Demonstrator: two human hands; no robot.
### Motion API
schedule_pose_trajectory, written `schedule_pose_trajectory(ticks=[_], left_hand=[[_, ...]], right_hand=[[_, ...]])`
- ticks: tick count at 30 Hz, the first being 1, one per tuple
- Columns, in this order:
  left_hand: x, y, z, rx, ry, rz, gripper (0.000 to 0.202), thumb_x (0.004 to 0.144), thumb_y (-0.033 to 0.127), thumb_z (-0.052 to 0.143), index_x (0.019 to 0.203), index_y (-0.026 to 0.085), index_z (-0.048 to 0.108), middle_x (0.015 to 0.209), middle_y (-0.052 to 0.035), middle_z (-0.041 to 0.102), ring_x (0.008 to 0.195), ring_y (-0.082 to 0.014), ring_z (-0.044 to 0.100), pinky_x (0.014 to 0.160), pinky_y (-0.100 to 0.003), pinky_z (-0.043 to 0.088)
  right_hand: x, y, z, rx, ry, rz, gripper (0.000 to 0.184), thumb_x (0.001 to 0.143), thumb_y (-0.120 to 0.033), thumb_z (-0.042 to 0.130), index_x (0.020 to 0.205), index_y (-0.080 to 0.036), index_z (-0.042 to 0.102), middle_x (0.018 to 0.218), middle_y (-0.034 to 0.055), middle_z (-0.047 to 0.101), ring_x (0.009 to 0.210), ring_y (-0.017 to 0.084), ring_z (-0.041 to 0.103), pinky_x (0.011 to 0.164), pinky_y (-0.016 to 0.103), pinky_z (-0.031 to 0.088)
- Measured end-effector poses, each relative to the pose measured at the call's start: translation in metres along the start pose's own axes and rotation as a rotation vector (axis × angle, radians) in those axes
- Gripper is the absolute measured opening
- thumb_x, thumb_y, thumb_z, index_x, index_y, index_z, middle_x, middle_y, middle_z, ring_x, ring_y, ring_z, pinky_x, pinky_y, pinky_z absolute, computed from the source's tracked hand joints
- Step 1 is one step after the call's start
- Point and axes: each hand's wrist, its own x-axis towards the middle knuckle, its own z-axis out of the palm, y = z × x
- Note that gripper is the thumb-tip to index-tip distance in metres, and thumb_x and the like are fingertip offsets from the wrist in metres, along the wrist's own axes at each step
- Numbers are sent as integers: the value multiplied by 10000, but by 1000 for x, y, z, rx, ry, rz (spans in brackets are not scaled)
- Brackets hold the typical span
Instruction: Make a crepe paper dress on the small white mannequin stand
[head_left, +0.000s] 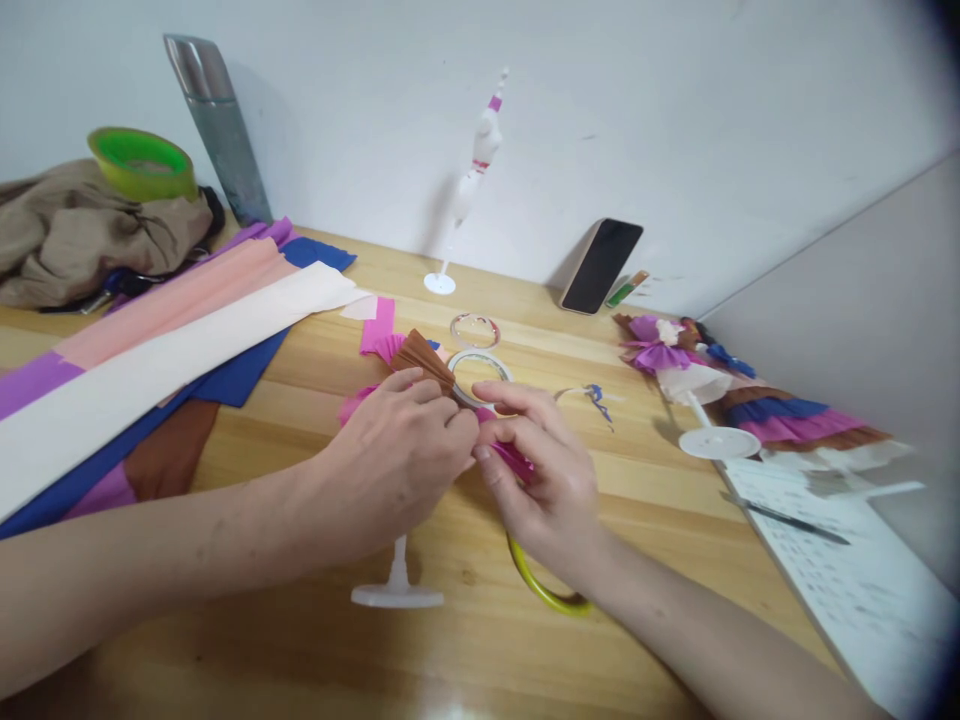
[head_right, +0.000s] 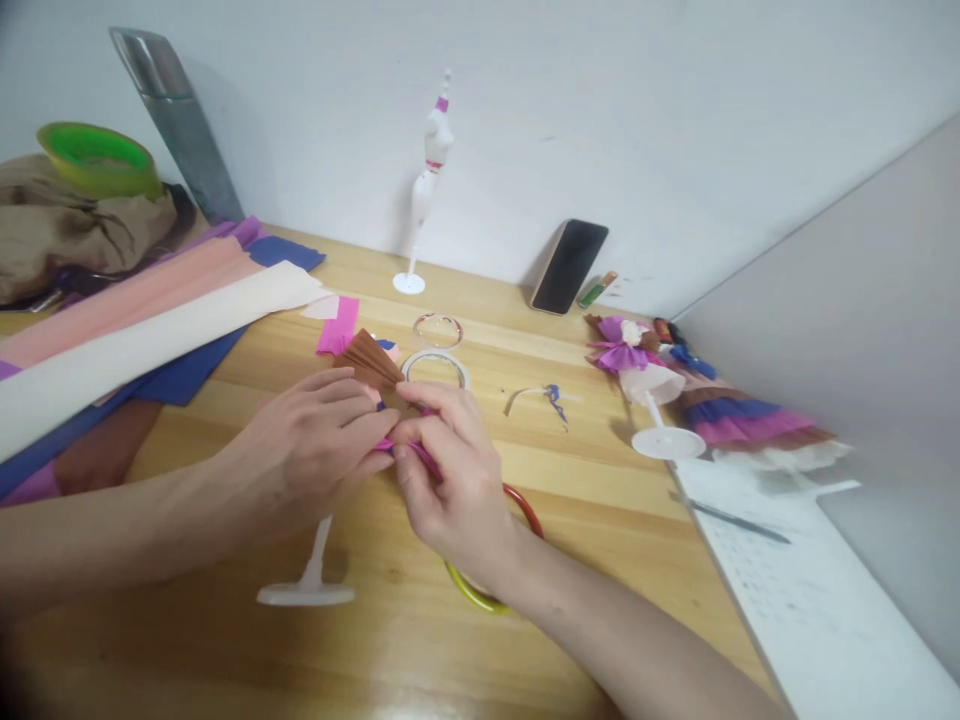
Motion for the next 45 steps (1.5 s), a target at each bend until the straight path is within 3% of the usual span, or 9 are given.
schedule_pose_trajectory(ticks=[5,9,14,18,22,28,33,37,45], left_hand=[[-3,-8,4,-28,-15,7,269,927,152,476,679,172,580,660,-30,642,622,-167,578,700,-320,486],[-4,-8,4,25,0,38,207,921,103,443,789,159,592,685,-31,649,647,-179,595,726,-334,493],[-5,-6,-6,73,-17,4,179,902,68,428,813,166,547,660,-10,622,553,-161,550,502,-275,365],[-5,-10,-13,46,-21,-69,242,929,122,431,711,190,511,566,23,548,477,-129,469,460,-272,272],[-5,-13,-17,15,-46,-105,264,964,177,432,722,174,537,602,11,567,525,-129,490,484,-259,319],[-5,-18,-20,17,-114,32,248,966,177,482,743,143,583,638,2,609,558,-122,526,541,-253,379],[-7,-32,-14,-138,28,7,211,949,229,526,828,140,674,714,-27,702,619,-144,632,566,-248,432],[-6,-40,-12,-312,70,-52,130,904,193,589,855,165,706,752,-13,734,645,-120,659,575,-207,452],[-8,-46,-16,-312,114,25,136,930,217,567,946,155,687,838,-34,736,731,-125,668,651,-217,505]], right_hand=[[1,2,0,28,6,26,123,849,-95,560,840,-204,618,1119,114,643,1037,241,635,866,434,526],[2,3,-2,45,19,48,117,848,-103,571,846,-207,623,1108,108,651,1061,245,636,875,432,523],[4,3,-6,26,41,49,114,845,-108,583,834,-213,627,1128,104,652,1064,249,636,889,446,515],[6,2,-7,5,63,38,113,848,-111,587,831,-213,632,1118,98,654,1038,243,644,877,440,517],[5,3,-8,6,69,26,116,852,-104,582,840,-206,634,1143,106,644,1059,243,636,880,433,516],[5,4,-8,-2,81,18,119,849,-100,579,844,-205,636,1148,105,644,1058,241,633,881,428,515],[7,5,-9,-8,79,15,128,847,-93,576,848,-203,641,1135,103,645,1047,235,636,878,418,517],[6,7,-10,-11,91,16,133,846,-82,574,853,-197,642,1129,98,642,1054,222,627,894,404,509],[6,9,-10,3,90,28,122,845,-76,585,836,-189,631,1120,93,641,1073,198,621,917,360,493]])
